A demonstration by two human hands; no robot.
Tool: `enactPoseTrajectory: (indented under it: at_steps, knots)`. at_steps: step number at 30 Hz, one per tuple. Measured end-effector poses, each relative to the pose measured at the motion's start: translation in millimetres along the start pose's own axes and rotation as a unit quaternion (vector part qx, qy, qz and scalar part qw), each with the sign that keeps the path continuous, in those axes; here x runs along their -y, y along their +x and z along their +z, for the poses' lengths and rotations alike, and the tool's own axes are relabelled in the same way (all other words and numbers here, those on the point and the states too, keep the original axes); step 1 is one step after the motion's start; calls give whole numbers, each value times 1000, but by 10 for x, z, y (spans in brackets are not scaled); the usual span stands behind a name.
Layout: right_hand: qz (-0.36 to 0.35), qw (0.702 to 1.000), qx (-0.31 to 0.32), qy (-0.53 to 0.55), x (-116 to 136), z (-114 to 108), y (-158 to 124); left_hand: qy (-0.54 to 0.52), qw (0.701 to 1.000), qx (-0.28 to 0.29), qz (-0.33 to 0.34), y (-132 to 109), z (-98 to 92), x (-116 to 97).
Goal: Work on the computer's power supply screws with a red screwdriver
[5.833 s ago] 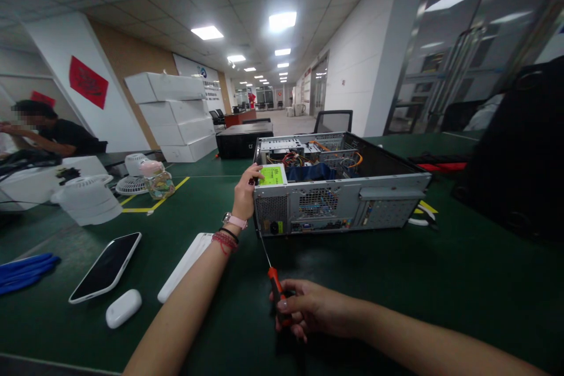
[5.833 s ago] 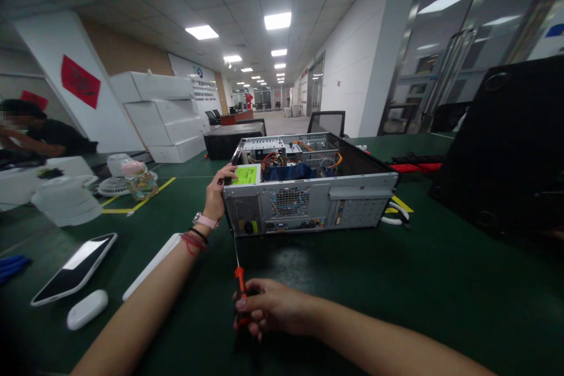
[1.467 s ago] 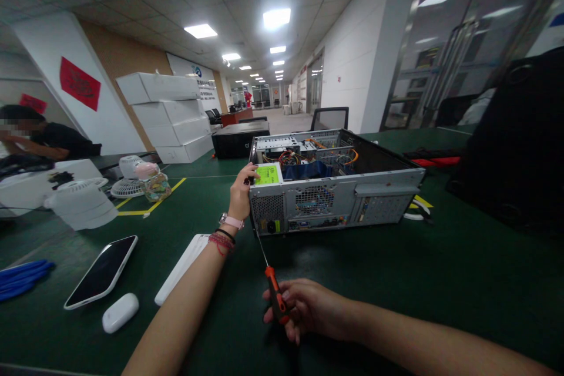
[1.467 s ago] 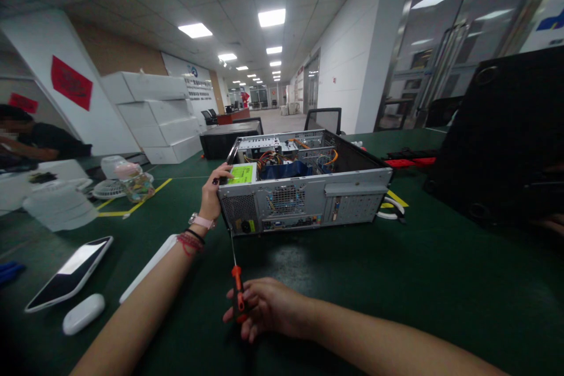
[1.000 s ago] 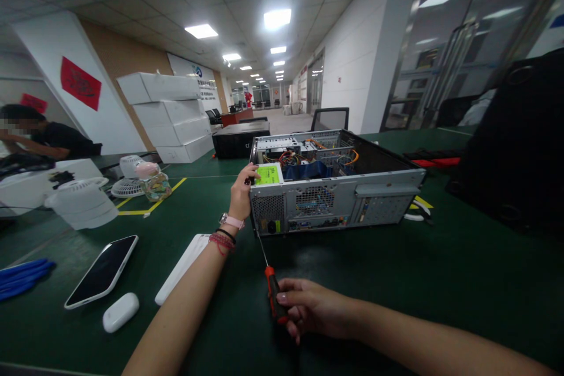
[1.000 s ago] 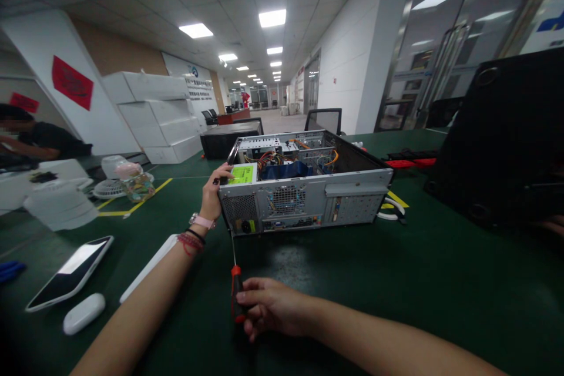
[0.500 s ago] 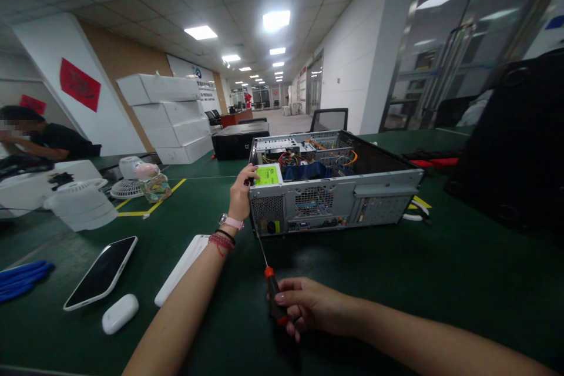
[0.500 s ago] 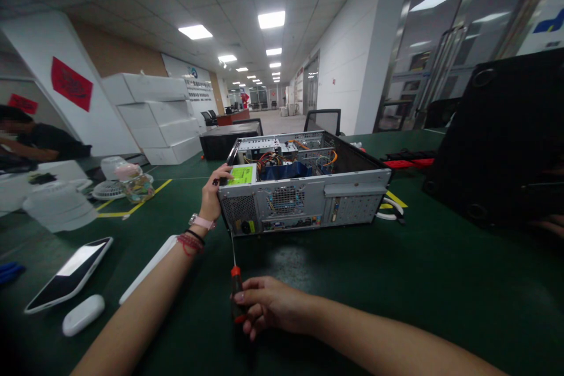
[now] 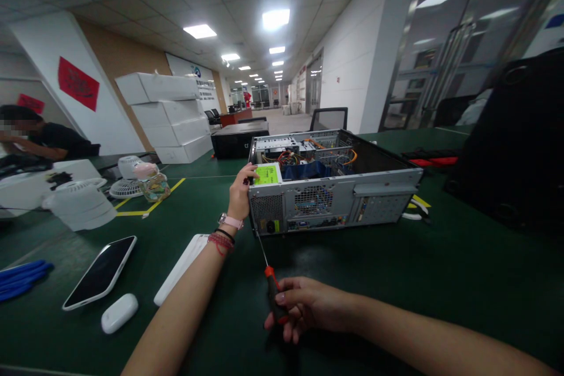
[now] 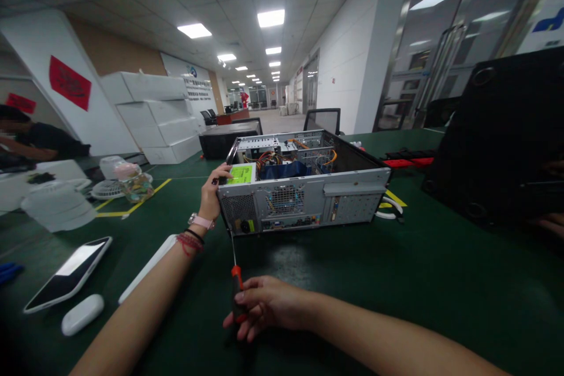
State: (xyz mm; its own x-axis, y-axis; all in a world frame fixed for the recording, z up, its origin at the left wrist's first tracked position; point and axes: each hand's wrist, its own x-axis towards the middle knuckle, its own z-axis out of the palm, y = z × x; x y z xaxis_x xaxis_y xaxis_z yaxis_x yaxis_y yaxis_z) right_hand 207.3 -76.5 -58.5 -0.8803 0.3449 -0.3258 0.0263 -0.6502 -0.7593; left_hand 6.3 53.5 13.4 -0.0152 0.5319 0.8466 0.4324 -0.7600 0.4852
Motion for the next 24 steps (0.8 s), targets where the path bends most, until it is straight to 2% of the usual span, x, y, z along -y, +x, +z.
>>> enactPoseTrajectory:
  at_steps: [10, 24]
  knots:
    - [-5, 1000, 7, 17, 0, 10, 7, 3, 1000, 1, -6, -1, -5, -13]
    - [-2, 1000, -16, -5, 12, 18, -17, -13, 1000, 0, 4, 0, -3, 7]
